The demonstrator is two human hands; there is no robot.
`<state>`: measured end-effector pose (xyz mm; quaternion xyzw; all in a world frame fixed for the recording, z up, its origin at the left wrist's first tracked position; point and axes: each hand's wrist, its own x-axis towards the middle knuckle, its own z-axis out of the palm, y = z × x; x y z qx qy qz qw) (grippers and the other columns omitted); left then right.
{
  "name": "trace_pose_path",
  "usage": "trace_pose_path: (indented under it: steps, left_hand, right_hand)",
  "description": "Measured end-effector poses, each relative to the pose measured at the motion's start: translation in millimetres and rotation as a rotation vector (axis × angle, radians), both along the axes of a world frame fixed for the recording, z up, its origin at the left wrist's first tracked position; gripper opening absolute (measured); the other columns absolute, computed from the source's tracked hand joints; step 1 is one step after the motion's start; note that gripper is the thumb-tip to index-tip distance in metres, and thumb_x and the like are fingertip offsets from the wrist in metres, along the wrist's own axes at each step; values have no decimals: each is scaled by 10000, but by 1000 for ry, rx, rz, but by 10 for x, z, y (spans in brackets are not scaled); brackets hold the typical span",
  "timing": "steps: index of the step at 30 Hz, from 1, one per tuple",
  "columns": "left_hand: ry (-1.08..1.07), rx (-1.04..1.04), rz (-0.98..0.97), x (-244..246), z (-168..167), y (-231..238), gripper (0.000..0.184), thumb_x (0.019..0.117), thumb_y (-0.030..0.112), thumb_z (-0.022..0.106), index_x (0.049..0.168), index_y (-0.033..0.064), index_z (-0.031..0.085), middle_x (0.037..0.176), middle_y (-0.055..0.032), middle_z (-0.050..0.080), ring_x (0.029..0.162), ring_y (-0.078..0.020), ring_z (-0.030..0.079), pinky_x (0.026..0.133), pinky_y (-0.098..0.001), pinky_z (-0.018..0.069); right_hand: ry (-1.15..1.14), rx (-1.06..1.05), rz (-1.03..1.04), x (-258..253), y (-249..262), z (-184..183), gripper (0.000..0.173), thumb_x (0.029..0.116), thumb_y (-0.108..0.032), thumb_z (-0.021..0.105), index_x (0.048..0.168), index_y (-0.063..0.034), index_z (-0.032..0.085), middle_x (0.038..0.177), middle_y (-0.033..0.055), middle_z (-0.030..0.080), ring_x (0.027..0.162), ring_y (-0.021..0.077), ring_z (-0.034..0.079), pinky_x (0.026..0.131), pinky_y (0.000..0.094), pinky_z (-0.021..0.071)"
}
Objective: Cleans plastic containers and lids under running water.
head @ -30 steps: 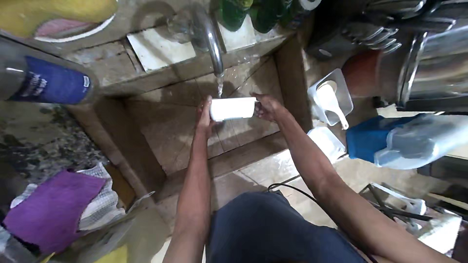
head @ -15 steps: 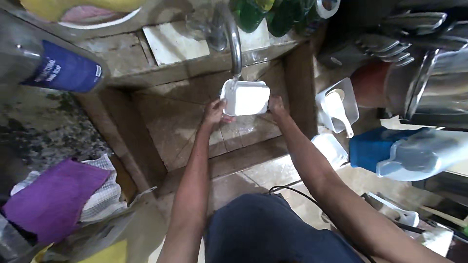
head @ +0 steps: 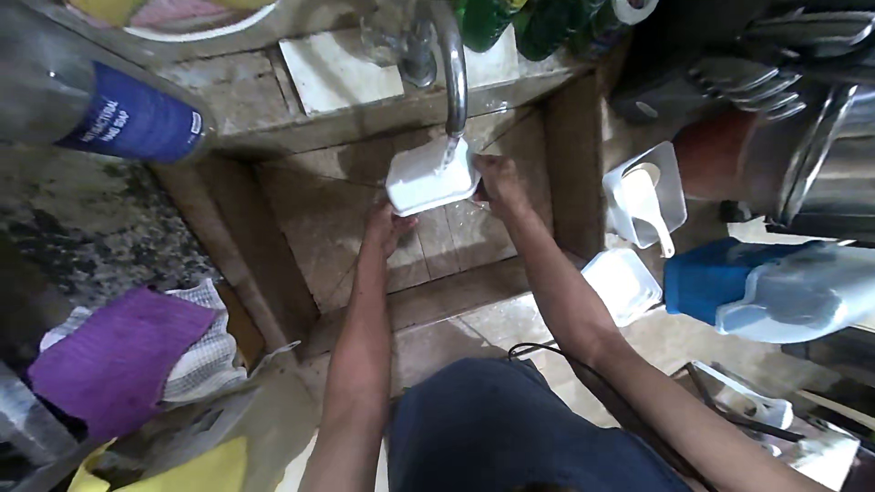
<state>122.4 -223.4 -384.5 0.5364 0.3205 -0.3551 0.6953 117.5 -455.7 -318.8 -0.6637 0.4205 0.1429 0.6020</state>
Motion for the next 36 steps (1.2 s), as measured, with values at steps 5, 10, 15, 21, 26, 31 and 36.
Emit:
trace_pose_path:
  steps: [5, 10, 15, 21, 26, 31, 36]
  left_hand:
    - [98, -32, 135, -184, -100, 75, 311, 1095, 250, 439, 1350, 79, 495, 1074, -96, 645, 790, -175, 666, 707, -326, 601]
    - [122, -115, 171, -329, -165, 129, 245, 1103, 226, 403, 1259, 79, 520, 1000, -71, 666, 777, -148, 678, 691, -286, 597]
    - [69, -94, 148, -353, -198, 154, 335, 1119, 251, 366, 1387, 75, 465, 1112, -146, 684, 883, -249, 723, 769, -391, 626]
    - [-203, -33, 57, -273, 7, 166, 431, 1109, 242, 458, 1521, 123, 419, 1152, -185, 691, 881, -325, 746, 746, -489, 652]
    - [-279, 31, -51, -237, 244, 8, 477, 1077, 213, 549, 1531, 103, 453, 1159, -188, 704, 810, -296, 756, 716, -452, 665]
    - [-246, 123, -118, -284, 81, -4, 456, 1074, 209, 553, 1512, 111, 476, 1263, -183, 651, 897, -260, 730, 768, -446, 643]
    - [-106, 122, 29, -324, -126, 20, 392, 1109, 282, 434, 1440, 87, 513, 1247, -157, 648, 1014, -255, 684, 858, -454, 598]
  right_hand:
    - [-78, 53, 29, 144, 393, 181, 330, 1054, -320, 550, 1118, -13, 653, 763, 104, 666, 538, 175, 641, 500, 348, 583]
    - [-193, 59, 179, 121, 465, 170, 312, 1061, -263, 562, 1239, -28, 662, 776, 115, 689, 486, 158, 606, 425, 312, 531]
    - [-268, 5, 270, -53, 260, 4, 382, 1080, -301, 524, 1381, -93, 632, 1026, 108, 722, 748, 160, 674, 622, 342, 576]
    - [-87, -3, 77, -207, -92, -464, 406, 1086, -359, 508, 1371, -97, 629, 1195, 155, 694, 1021, 248, 698, 855, 467, 601]
    - [-12, 179, -128, -296, -218, -552, 382, 1106, -335, 444, 1401, -133, 576, 1144, 131, 690, 942, 245, 688, 764, 439, 599]
    - [-233, 281, -90, -413, -343, -617, 316, 1099, -235, 423, 1346, -97, 562, 1011, 64, 662, 825, 158, 652, 709, 358, 584]
    - [-400, 147, 251, -485, -225, -345, 334, 1083, -202, 505, 1340, -21, 619, 1172, 105, 695, 1024, 160, 673, 901, 367, 580]
